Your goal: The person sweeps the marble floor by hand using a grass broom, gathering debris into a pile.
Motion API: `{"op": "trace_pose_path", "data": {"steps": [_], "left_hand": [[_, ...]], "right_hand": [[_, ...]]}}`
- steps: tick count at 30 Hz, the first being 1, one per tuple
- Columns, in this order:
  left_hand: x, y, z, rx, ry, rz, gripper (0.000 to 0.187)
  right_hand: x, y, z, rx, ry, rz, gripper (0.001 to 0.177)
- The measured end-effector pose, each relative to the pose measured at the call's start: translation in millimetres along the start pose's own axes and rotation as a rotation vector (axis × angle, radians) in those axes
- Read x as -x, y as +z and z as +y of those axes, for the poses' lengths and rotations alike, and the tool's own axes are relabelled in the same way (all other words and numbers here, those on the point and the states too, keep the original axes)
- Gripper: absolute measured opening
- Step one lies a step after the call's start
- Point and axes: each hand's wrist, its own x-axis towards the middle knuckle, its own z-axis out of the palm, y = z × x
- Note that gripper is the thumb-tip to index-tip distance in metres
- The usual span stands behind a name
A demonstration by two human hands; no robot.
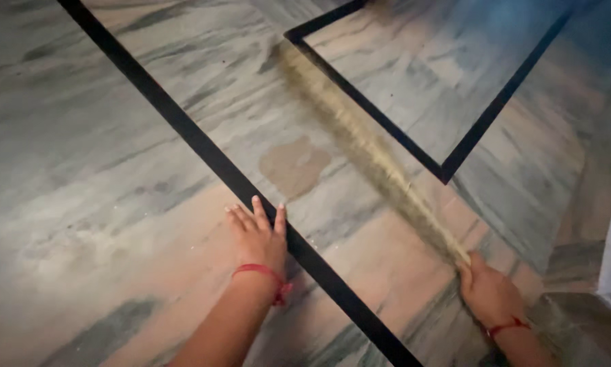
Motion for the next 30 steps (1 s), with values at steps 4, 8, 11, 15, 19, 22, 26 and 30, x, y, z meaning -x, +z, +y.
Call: {"op": "trace_pose_path", "data": {"steps": [4,8,11,15,19,22,26,30], "left_hand": [[3,-38,-5,-0.043,0.112,-0.485,0.130],[4,-66,-10,-0.084,0.087,-0.503,0.129],[5,-68,-6,-0.115,0.078,-0.511,0.131],[-1,-76,-1,-0.149,0.087,-0.534,0.133],[0,-79,-2,-0.179,0.091,-0.575,0.135],[4,-50,-1,-0.146,0.050,-0.529,0.132],[-2,5,-1,-0.226,0.008,-0.220,0.070],[2,8,-1,-0.207,0.035,-0.377,0.083]], "right_hand": [[-4,3,-43,-0.342,0.108,0.105,0.037],[-1,11,-26,-0.540,0.383,0.133,0.041],[-10,44,46,-0.386,0.654,0.045,0.040],[-43,103,128,-0.438,0.794,-0.191,0.041],[-95,134,108,-0.666,0.365,-0.107,0.019],[-151,135,36,-1.164,0.449,0.028,0.020],[-186,98,-72,-0.855,0.215,0.015,0.022],[-168,46,-87,-1.265,0.204,-0.214,0.030]]}}
